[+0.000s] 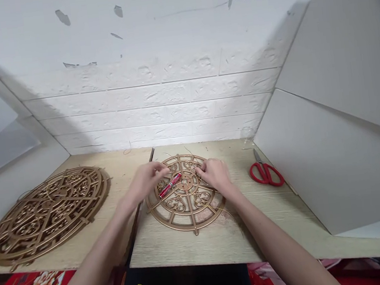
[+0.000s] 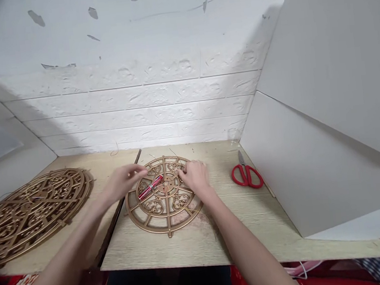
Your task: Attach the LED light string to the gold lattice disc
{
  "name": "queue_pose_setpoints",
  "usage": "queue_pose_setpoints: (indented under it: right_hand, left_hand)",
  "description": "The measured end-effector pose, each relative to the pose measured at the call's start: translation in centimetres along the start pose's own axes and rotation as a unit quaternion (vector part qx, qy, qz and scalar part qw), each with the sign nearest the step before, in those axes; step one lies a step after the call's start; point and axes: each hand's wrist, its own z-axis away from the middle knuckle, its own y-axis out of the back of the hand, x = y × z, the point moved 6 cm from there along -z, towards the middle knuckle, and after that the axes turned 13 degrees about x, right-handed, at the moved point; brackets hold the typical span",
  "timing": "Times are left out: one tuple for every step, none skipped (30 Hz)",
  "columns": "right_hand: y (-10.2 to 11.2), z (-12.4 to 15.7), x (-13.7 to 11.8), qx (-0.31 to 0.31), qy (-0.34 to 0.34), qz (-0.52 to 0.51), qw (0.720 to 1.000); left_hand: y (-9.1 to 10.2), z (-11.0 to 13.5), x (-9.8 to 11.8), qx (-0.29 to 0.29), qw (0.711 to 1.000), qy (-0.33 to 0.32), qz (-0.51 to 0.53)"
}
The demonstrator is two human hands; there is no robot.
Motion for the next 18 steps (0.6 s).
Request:
queue_pose_setpoints:
  right_hand:
    - [-0.1,0.0,0.0,0.002,-0.003,-0.008,1.0]
    - [-0.2,0.0,0.1,0.002,-0.009,-0.021,1.0]
    - [-0.3,0.0,0.3,-0.001,-0.018,-0.04,0.999]
    - [-0.5,0.0,0.5,-0.006,-0.032,-0.064,0.997]
    - [-0.6,0.1,0.7,-0.011,-0.048,-0.094,0.994]
    - [-0.7,0.1,0.8,-0.012,-0.065,-0.13,0.989]
    - [-0.7,0.1,0.9,-0.007,-0.08,-0.172,0.982]
    - [-0.6,0.2,0.9,0.002,-0.093,-0.222,0.971]
    - [-0.5,0.2,0.8,0.013,-0.102,-0.278,0.955]
    - [-0.4,0.3,0.6,0.022,-0.11,-0.338,0.935]
    - [-0.4,0.3,0.5,0.026,-0.119,-0.398,0.909]
    - [-0.5,0.4,0.3,0.02,-0.131,-0.456,0.88]
    - [-0.8,0.4,0.1,0.004,-0.147,-0.508,0.849]
    - [-1.1,0.5,-0.1,-0.015,-0.164,-0.55,0.819]
    - [-1.5,0.5,-0.2,-0.035,-0.181,-0.583,0.791]
    - [-1.7,0.5,-0.4,-0.052,-0.196,-0.606,0.769]
    - [-1.8,0.5,-0.4,-0.063,-0.208,-0.618,0.755]
    - [-1.6,0.5,-0.4,-0.061,-0.213,-0.62,0.753]
  left_hand:
    - [-1.3,0.1,0.3,-0.04,0.999,-0.008,-0.017]
    - [-2.7,0.3,0.5,-0.084,0.996,-0.017,-0.038]
    - [-3.5,0.4,0.5,-0.091,0.994,-0.018,-0.06]
    - [-4.1,0.6,0.4,-0.1,0.992,-0.017,-0.077]
    - [-4.6,0.8,0.1,-0.109,0.99,-0.011,-0.088]
    - [-4.9,1.0,-0.3,-0.118,0.989,-0.002,-0.09]
    - [-5.0,1.2,-0.6,-0.128,0.988,0.005,-0.083]
    - [-5.0,1.3,-1.0,-0.133,0.989,0.012,-0.069]
    - [-4.9,1.4,-1.3,-0.132,0.99,0.019,-0.049]
    - [-4.6,1.3,-1.6,-0.121,0.992,0.027,-0.023]
    - [-4.3,1.2,-1.7,-0.107,0.994,0.037,0.009]
    - [-4.1,1.1,-1.9,-0.091,0.994,0.047,0.046]
    - [-4.0,1.0,-1.9,-0.078,0.992,0.056,0.086]
    - [-4.1,1.0,-1.9,-0.073,0.988,0.06,0.125]
    - [-4.3,1.0,-1.8,-0.075,0.983,0.06,0.156]
    - [-4.5,1.0,-1.8,-0.081,0.979,0.058,0.177]
    - [-4.8,1.0,-1.8,-0.087,0.977,0.056,0.188]
    - [-5.0,1.1,-1.8,-0.093,0.976,0.053,0.19]
